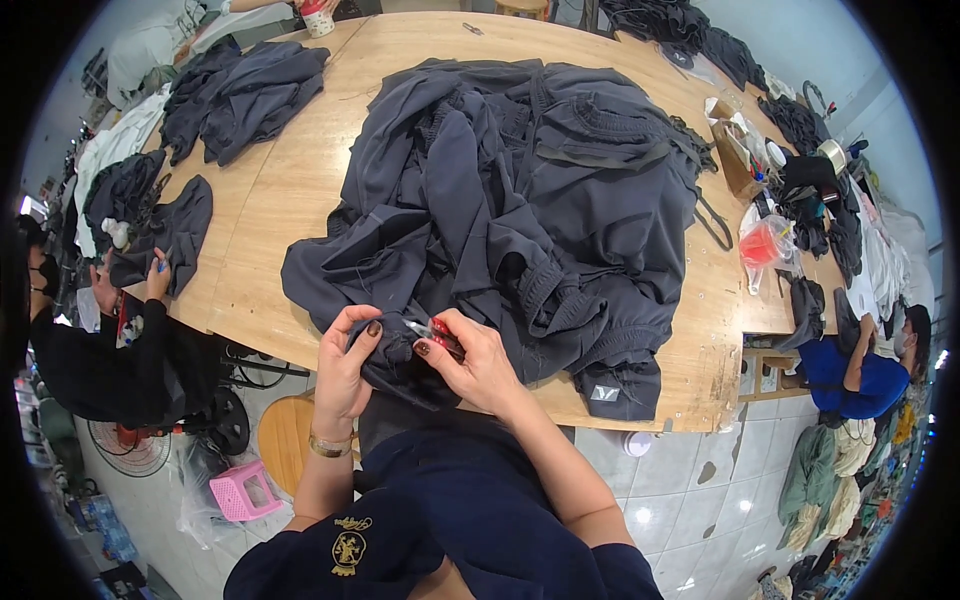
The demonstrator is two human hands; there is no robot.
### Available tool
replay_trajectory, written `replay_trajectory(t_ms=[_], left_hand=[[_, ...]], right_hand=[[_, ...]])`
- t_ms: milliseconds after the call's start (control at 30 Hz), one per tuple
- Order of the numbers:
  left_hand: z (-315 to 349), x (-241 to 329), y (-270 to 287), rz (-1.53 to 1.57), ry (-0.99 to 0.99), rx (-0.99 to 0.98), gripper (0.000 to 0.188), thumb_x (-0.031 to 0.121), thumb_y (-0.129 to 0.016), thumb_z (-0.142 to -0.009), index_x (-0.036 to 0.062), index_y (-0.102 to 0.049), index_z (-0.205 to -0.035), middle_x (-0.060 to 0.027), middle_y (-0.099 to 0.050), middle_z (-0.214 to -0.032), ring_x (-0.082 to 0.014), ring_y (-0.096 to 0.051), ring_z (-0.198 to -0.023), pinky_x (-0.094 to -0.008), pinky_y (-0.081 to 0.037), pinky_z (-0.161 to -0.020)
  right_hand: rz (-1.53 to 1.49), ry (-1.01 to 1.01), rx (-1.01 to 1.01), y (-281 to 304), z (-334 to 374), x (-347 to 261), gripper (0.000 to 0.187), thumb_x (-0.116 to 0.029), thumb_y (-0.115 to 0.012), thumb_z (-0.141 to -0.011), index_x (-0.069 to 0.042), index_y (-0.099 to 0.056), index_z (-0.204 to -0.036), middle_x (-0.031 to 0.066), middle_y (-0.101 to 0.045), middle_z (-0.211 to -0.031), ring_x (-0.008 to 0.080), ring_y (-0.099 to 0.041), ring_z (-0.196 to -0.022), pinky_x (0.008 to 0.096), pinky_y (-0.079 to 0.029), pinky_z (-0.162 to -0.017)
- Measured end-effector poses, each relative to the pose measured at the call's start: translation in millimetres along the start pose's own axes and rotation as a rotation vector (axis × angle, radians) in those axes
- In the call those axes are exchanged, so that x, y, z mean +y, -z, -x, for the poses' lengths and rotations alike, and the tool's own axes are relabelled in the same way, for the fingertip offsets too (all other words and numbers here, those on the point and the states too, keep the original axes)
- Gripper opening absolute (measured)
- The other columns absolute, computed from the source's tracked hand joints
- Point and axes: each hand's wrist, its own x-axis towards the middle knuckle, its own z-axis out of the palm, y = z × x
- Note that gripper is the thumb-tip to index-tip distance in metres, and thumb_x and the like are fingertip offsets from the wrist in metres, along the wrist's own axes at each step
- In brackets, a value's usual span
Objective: Trimming excess threads from manufactured gray pants using a small cutting tool.
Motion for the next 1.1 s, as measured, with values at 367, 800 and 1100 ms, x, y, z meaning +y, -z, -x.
replay_trajectory(t_ms=[367,800,1100], left_hand=[[1.4,1.0,1.9,0.024,0.011,0.007,0.009,0.002,-0.059,-0.088,0.0009,-0.057,-0.097,-0.0004,-0.057,-0.092,-0.0052,-0.052,-0.086,-0.0183,-0.042,-0.079],[2.7,2.7,-0.3,-0.049,-0.017,0.01,0.009,0.002,-0.059,-0.088,0.001,-0.057,-0.096,0.0017,-0.056,-0.09,-0.0026,-0.049,-0.082,-0.0161,-0.039,-0.075],[-0.1,1.4,4.8,0.014,-0.006,0.035,0.009,0.004,-0.058,-0.089,0.0017,-0.057,-0.098,0.0012,-0.056,-0.092,-0.0031,-0.05,-0.084,-0.0166,-0.04,-0.077]], right_hand=[[0.34,0.137,-0.098,8.8,1.9,-0.9,0.027,-0.024,-0.067,-0.079,0.0,-0.056,-0.084,0.0125,-0.053,-0.07,0.0276,-0.054,-0.058,0.0326,-0.042,-0.053],[0.426,0.248,-0.041,5.6,-2.1,-4.8,0.026,-0.022,-0.071,-0.077,-0.001,-0.057,-0.081,0.0104,-0.055,-0.069,0.0255,-0.056,-0.055,0.0311,-0.042,-0.05],[0.483,0.237,0.001,8.2,0.5,-3.8,0.025,-0.023,-0.072,-0.075,-0.003,-0.059,-0.081,0.0078,-0.055,-0.07,0.0235,-0.056,-0.055,0.0305,-0.043,-0.05]])
